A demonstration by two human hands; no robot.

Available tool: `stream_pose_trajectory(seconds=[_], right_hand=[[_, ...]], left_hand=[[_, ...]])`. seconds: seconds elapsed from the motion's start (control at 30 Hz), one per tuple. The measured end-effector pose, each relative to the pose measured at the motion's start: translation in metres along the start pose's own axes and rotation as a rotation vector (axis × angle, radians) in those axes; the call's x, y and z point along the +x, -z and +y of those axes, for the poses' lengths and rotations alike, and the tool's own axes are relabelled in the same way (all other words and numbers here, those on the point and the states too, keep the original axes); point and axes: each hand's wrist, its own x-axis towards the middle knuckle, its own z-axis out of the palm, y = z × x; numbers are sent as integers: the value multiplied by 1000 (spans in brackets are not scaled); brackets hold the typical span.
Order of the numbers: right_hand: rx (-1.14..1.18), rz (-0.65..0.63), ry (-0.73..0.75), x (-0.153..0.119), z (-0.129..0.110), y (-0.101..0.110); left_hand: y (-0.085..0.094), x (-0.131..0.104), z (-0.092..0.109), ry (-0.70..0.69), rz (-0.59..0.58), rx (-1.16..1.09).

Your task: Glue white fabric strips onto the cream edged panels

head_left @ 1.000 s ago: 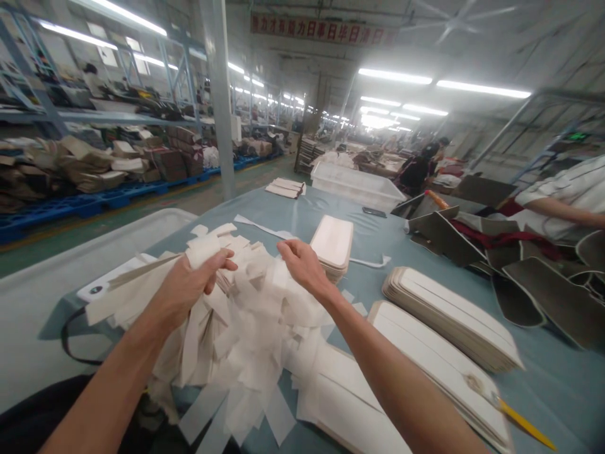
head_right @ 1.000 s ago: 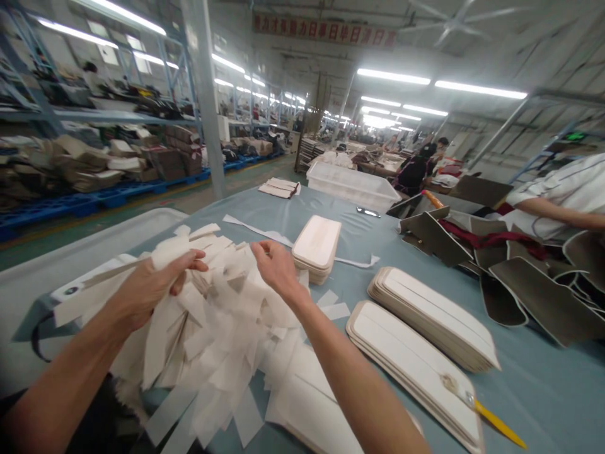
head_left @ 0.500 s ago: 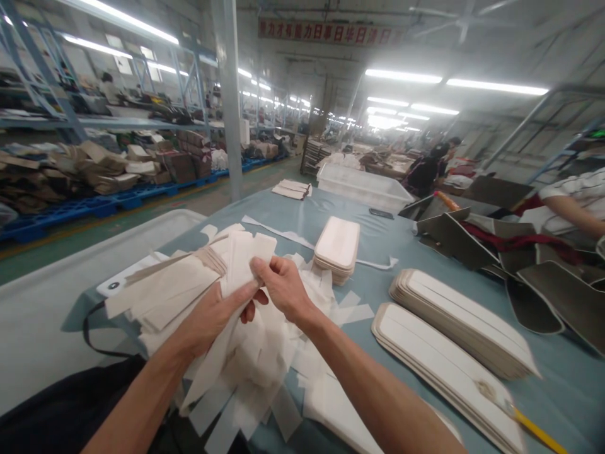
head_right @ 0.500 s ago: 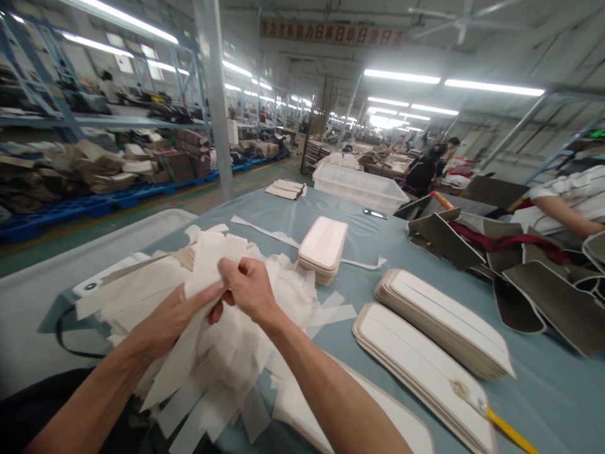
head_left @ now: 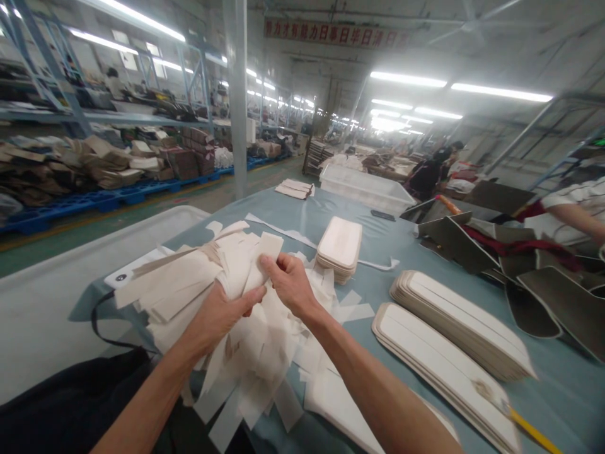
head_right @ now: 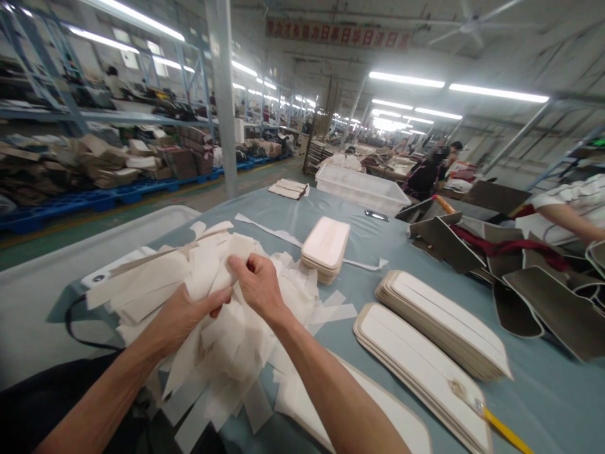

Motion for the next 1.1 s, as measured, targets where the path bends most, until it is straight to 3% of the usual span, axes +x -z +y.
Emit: stream_pose_trajectory(seconds=[0.17, 0.33, 0.7, 0.83, 0.97, 1.03, 1.1], right_hand=[[131, -25, -76, 0, 0, -6], [36, 144, -32, 2, 6, -3], [-65, -74, 1, 0, 4, 18], [-95, 33, -28, 13, 8, 26], [-145, 229, -113, 41, 24, 36], [-162, 267, -161, 59, 33, 39], [-168, 280, -202, 75, 42, 42]], left_hand=[[-3, -4, -8, 19, -67, -94], [-8, -7, -14, 119, -79, -237], [-3, -1, -26, 229, -65, -372], [-4, 0, -27, 254, -60, -351], [-3, 8, -31, 240, 103, -320], [3, 12, -34, 155, 231, -227], [13, 15, -36, 40, 289, -100]])
